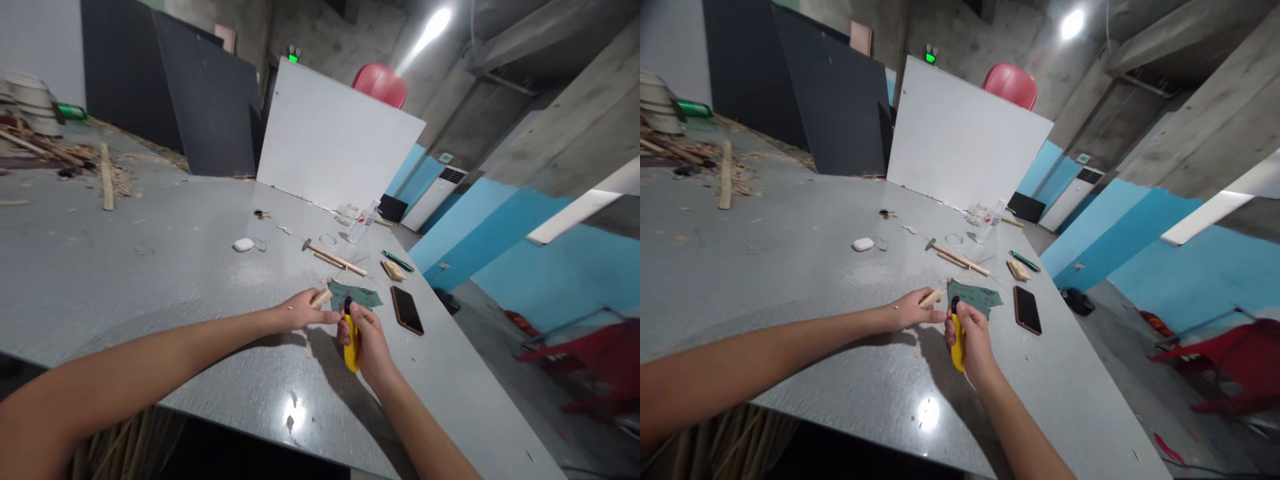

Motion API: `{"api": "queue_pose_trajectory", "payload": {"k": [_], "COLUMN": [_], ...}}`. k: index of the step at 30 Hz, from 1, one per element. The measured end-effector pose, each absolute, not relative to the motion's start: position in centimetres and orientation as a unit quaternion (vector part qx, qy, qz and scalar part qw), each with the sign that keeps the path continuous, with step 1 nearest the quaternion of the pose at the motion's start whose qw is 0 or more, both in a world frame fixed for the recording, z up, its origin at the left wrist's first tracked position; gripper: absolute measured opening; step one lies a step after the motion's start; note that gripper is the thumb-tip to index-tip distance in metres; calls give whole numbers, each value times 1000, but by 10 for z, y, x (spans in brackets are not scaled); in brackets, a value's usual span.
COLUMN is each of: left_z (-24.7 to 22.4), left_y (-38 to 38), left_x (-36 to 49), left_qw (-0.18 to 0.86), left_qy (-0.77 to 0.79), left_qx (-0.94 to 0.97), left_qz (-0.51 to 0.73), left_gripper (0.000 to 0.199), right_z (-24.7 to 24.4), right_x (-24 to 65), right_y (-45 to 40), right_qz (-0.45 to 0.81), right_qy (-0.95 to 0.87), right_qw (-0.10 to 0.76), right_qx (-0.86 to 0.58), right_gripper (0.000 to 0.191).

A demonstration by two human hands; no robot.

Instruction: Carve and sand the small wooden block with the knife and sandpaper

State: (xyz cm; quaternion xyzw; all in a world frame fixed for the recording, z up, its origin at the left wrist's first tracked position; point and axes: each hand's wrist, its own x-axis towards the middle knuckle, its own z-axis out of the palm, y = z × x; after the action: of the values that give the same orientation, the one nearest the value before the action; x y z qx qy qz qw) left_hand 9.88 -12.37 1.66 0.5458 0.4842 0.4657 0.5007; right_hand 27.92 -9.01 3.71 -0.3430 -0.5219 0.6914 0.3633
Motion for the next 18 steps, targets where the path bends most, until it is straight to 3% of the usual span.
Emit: {"api": "queue_pose_trajectory", "payload": {"k": [12,18], "left_z": [20,23], "left_y": [-130,-136], "left_x": [101,100], "left_qw": [561,517], "left_qy": [395,417], "left_qx": [550,599], "left_qz": [476,448], "left_gripper": [72,59], "right_z": [35,39], "right_x": [285,288], "right_y": [-88,-88], "right_qz": [697,707], "right_qy": [-600,-595], "right_qw": [187,147], "right_qx": [-344,-353], "right_gripper": [51,51]}}
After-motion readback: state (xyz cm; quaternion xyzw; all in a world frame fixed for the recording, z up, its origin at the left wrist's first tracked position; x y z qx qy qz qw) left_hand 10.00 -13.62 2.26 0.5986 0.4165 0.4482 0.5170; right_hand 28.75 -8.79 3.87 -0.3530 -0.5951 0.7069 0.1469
